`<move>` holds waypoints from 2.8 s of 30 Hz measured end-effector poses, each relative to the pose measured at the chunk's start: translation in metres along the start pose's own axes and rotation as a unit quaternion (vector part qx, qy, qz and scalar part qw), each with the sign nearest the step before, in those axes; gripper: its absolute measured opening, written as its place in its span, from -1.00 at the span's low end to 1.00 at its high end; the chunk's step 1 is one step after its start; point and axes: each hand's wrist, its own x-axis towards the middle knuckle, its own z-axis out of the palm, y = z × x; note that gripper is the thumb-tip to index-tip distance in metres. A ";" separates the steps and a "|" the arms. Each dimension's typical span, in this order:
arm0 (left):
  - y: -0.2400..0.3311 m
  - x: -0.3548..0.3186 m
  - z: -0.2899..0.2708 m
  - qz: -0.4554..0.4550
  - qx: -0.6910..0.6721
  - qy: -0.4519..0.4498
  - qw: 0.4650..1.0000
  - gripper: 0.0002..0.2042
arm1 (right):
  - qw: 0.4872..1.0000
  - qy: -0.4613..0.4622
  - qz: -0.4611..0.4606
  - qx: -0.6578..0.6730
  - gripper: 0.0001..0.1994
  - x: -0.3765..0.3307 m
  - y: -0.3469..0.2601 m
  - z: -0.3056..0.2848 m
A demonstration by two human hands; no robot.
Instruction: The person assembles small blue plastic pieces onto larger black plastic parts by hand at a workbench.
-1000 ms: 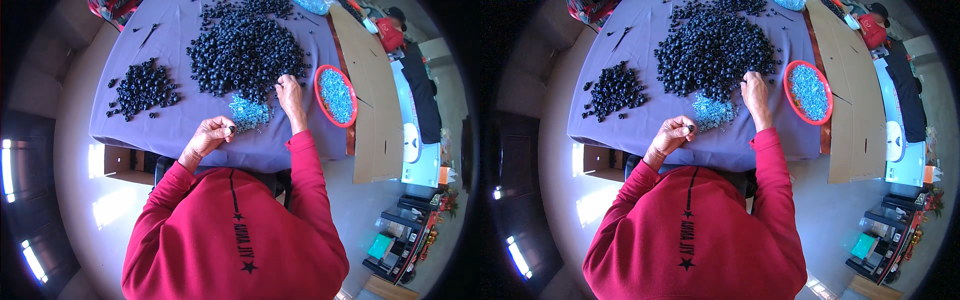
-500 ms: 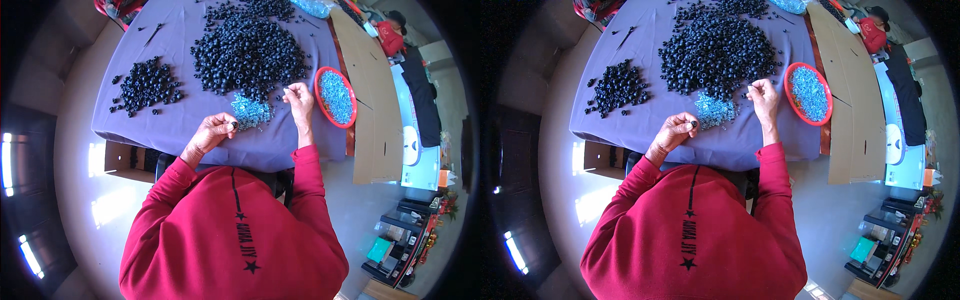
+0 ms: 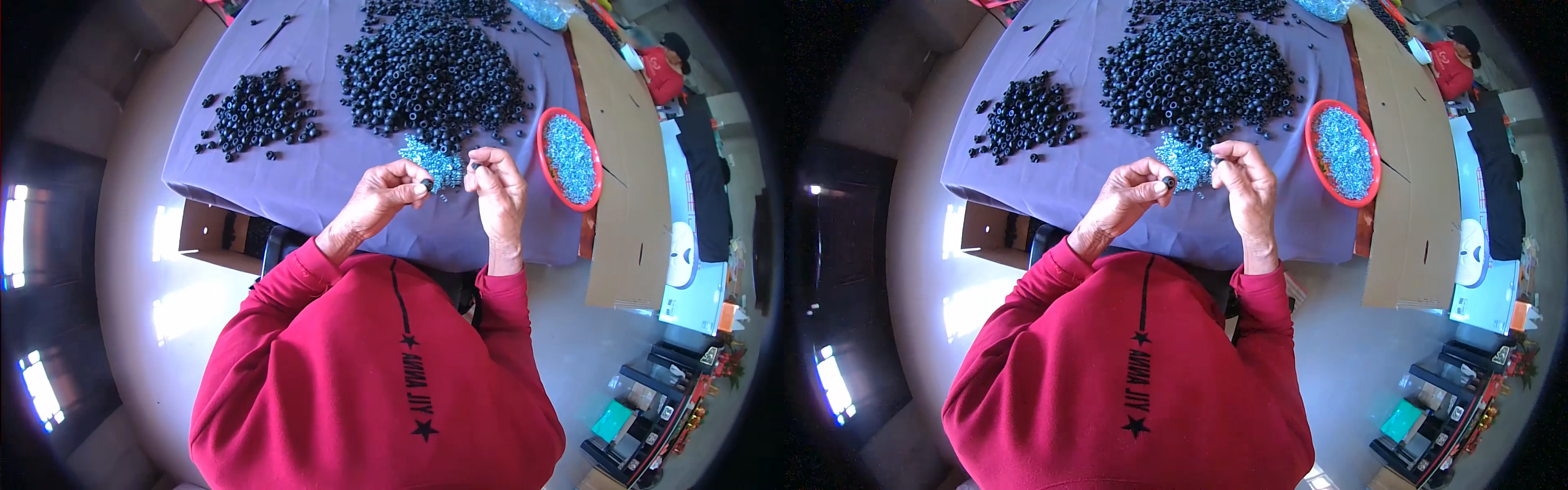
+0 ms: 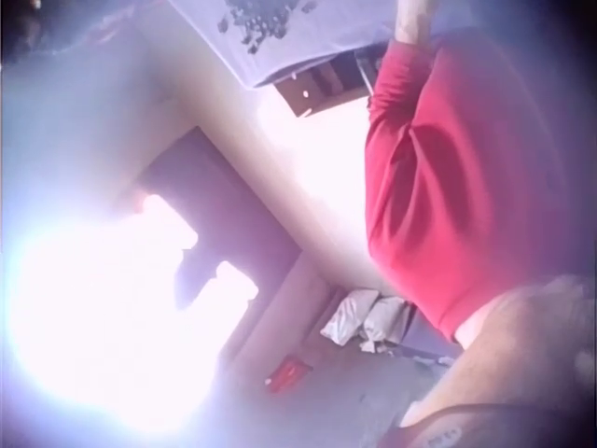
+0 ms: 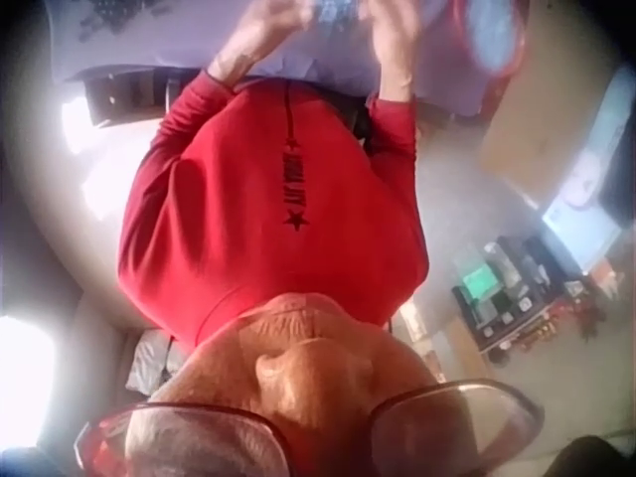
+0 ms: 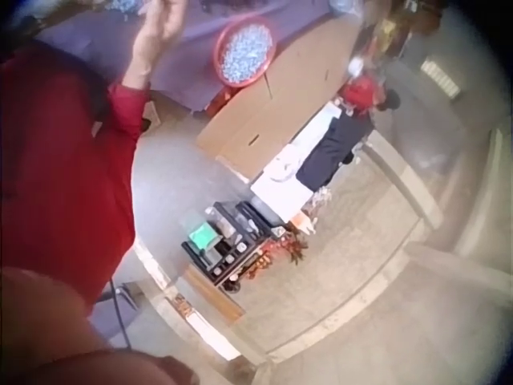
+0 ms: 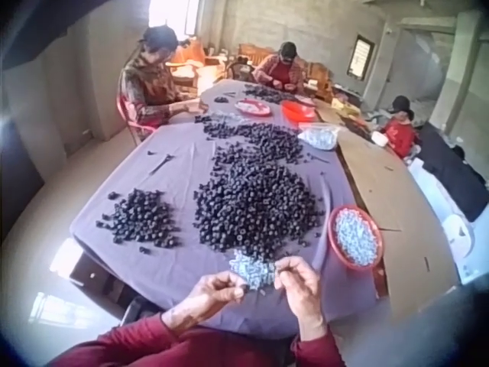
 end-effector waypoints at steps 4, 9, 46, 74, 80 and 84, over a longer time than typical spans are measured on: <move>0.002 -0.002 0.003 0.025 0.004 0.008 1.000 -0.84 | 0.994 -0.016 -0.022 -0.108 -0.89 -0.007 -0.013 0.020; 0.002 -0.005 0.006 0.042 0.025 0.034 0.998 -0.83 | 0.980 -0.053 0.010 -0.191 -0.90 -0.007 -0.017 0.030; -0.012 -0.010 0.007 -0.096 -0.073 0.121 0.985 -0.92 | 0.868 0.010 -0.209 -0.451 -0.54 -0.031 0.015 0.050; -0.015 -0.017 -0.001 -0.134 -0.003 0.153 0.979 -0.92 | 0.857 0.040 -0.224 -0.463 -0.73 -0.041 0.045 0.048; 0.020 -0.008 -0.053 0.094 0.516 0.211 0.825 -0.85 | 0.841 0.127 -0.124 -0.511 -0.81 -0.017 0.048 -0.017; 0.052 -0.005 -0.074 0.229 0.764 0.234 0.556 -0.88 | 0.812 0.120 -0.101 -0.562 -0.87 -0.006 0.057 -0.033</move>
